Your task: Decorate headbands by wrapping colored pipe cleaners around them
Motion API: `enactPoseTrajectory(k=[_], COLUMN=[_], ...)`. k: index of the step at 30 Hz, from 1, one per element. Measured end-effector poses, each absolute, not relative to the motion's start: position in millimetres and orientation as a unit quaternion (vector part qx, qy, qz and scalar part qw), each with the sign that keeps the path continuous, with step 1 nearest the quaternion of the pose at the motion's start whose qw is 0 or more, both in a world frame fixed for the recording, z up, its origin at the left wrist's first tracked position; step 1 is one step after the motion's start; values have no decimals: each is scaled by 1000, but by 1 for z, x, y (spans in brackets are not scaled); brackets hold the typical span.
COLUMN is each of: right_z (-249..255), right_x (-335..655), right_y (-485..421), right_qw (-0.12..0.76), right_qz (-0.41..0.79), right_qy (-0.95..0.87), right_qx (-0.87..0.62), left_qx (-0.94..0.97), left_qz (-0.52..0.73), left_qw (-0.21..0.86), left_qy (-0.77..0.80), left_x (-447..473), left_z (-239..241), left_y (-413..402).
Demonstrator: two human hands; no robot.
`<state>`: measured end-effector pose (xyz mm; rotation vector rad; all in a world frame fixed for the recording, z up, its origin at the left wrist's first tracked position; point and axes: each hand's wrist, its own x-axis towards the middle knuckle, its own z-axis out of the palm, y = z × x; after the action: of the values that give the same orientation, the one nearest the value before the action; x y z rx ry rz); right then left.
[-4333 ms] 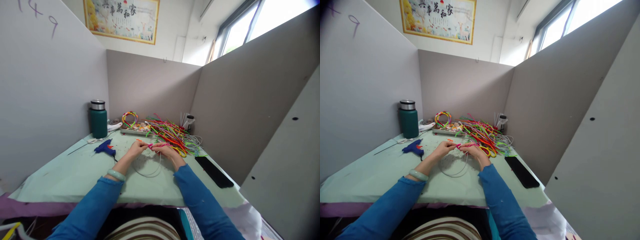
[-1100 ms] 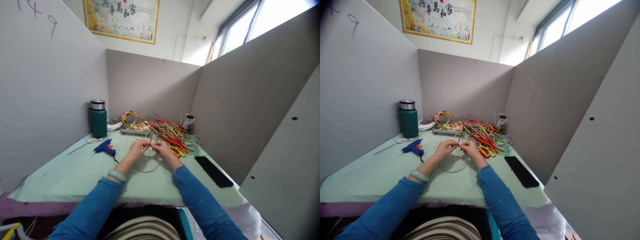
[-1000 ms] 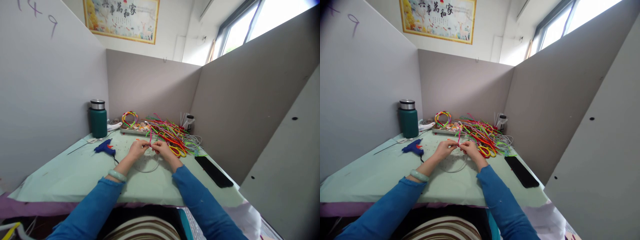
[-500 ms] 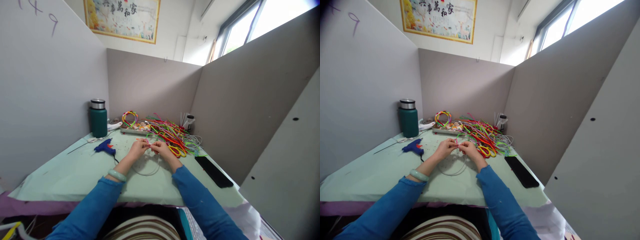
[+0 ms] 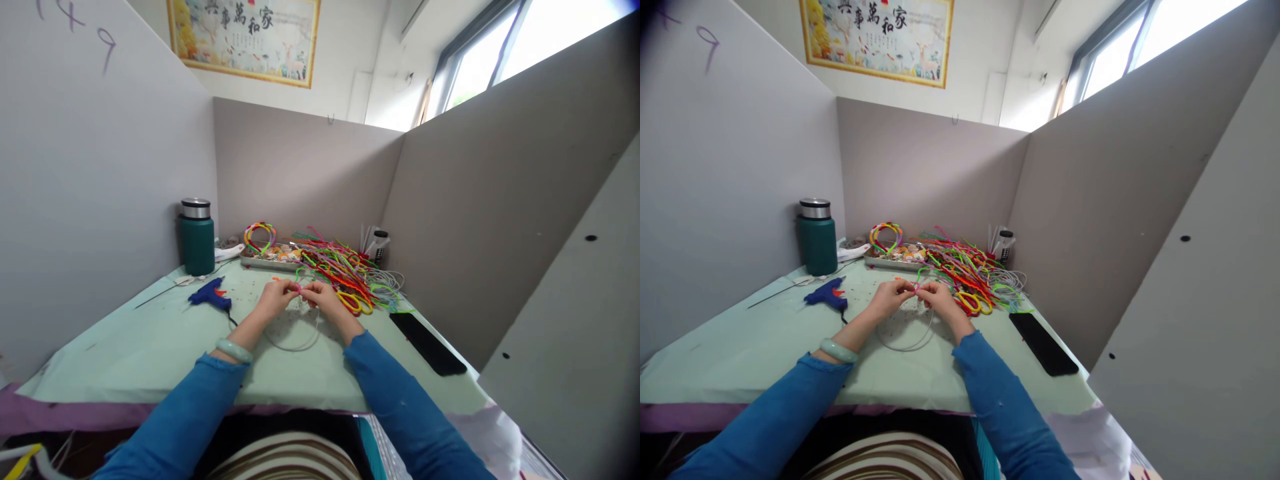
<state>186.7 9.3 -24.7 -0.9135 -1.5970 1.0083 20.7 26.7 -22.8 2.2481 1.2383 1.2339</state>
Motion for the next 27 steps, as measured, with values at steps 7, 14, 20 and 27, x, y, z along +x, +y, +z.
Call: enactPoseTrajectory(k=[7,14,20,27], right_z=[-23,-27,-34,-43], right_x=[187,190,191,187], right_y=[9,21,27,33], right_qw=[513,545,540,508], right_qz=[409,473,457,311], right_qy=[-658,-593,-597,-688], right_qx=[-369,-356,-378,-414], left_qx=[778,750,710,663], left_qz=[451,497,560,596], left_qw=[116,99,67,77], left_qy=[421,425,422,446], left_x=[20,15,10,4], left_z=[-18,-15,-8,-1], left_y=[22,24,19,19])
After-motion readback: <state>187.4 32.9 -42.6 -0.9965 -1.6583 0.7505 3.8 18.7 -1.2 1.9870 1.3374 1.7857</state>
